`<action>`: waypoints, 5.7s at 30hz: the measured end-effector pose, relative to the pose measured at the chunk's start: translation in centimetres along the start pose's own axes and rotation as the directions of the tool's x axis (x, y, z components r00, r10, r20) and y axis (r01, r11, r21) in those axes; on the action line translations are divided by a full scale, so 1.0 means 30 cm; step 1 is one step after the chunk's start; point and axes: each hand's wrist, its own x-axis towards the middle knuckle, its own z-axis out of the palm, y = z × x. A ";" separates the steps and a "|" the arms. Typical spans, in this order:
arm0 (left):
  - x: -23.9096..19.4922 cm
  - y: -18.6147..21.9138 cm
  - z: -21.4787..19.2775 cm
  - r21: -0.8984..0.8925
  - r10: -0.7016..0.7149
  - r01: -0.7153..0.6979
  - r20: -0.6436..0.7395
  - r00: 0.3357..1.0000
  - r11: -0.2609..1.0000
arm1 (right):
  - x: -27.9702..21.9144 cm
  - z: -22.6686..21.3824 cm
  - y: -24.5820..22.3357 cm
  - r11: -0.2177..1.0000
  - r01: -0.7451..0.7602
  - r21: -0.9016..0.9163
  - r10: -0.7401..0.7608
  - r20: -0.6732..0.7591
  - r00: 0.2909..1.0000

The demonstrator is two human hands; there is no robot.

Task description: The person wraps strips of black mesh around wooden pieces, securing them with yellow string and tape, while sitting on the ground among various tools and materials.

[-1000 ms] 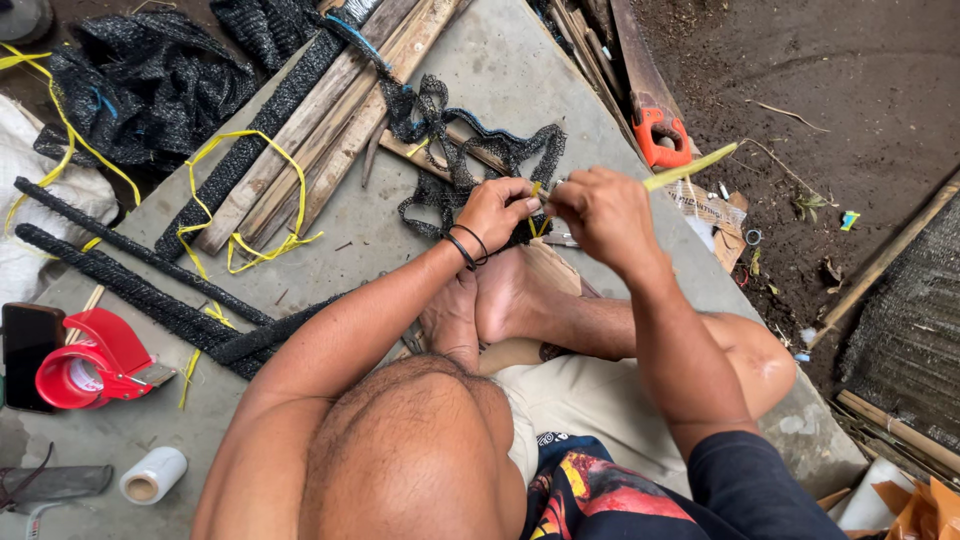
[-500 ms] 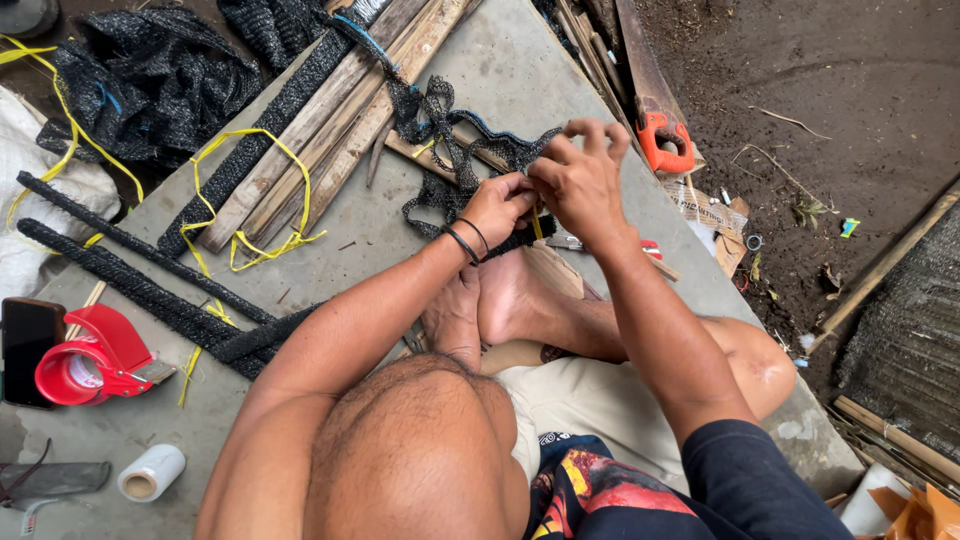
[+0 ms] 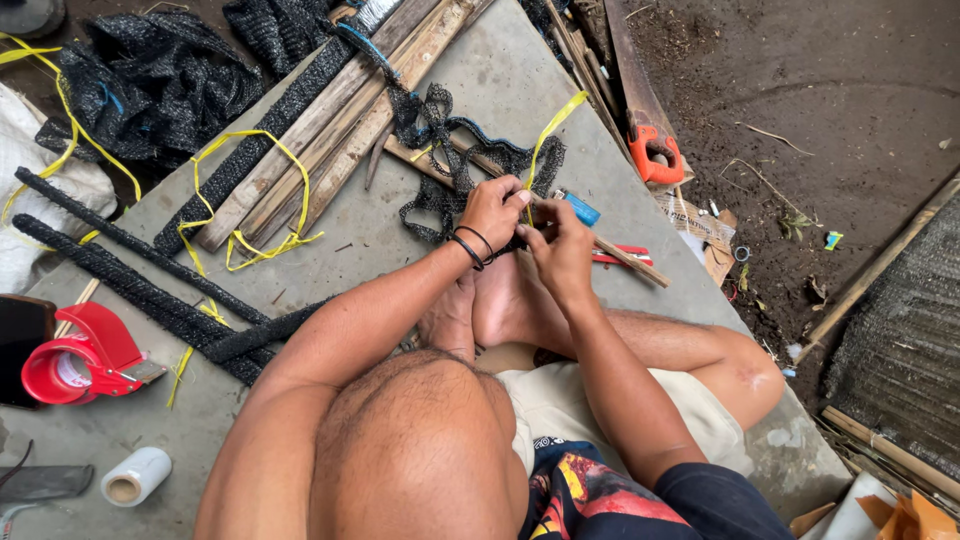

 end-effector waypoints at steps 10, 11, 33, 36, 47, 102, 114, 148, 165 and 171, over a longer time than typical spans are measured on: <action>-0.051 0.095 -0.108 0.157 0.229 -0.219 -0.045 0.972 0.963 | 0.067 0.021 -0.004 0.957 -0.254 0.142 0.250 0.047 0.967; -0.071 0.111 -0.127 0.268 0.233 -0.210 -0.056 0.971 0.940 | 0.073 0.016 -0.006 0.926 -0.317 0.204 0.307 0.077 0.949; 0.011 0.028 -0.075 -0.022 0.067 -0.063 0.294 0.954 0.998 | 0.249 -0.152 -0.035 0.961 -0.275 0.017 0.194 0.666 0.720; 0.003 0.043 -0.089 0.079 0.093 -0.128 0.342 0.935 0.989 | 0.253 -0.147 -0.035 0.971 -0.241 -0.010 0.187 0.662 0.726; 0.030 -0.049 -0.015 0.247 0.110 -0.186 0.289 0.951 0.951 | 0.233 -0.138 -0.018 0.956 0.175 -0.235 -0.022 0.538 0.843; 0.173 0.001 -0.088 0.627 0.128 -0.249 0.232 0.964 0.738 | -0.013 -0.084 0.036 0.941 0.110 0.322 -0.209 0.292 0.934; 0.150 0.009 -0.095 0.531 0.158 -0.196 0.117 0.981 0.824 | 0.020 0.039 0.062 0.771 -0.321 0.550 0.295 0.137 0.945; 0.198 0.033 -0.130 0.335 -0.071 0.049 0.052 0.996 0.941 | 0.078 -0.062 0.074 0.861 -0.184 0.474 0.094 0.207 0.974; 0.189 0.206 -0.156 0.368 0.215 -0.284 0.218 0.952 0.885 | 0.187 -0.068 0.026 0.871 -0.384 0.306 0.287 0.318 0.904; 0.184 0.251 -0.158 0.398 0.154 -0.208 0.164 0.974 0.893 | 0.196 -0.088 0.035 0.805 -0.450 0.387 0.331 0.337 0.881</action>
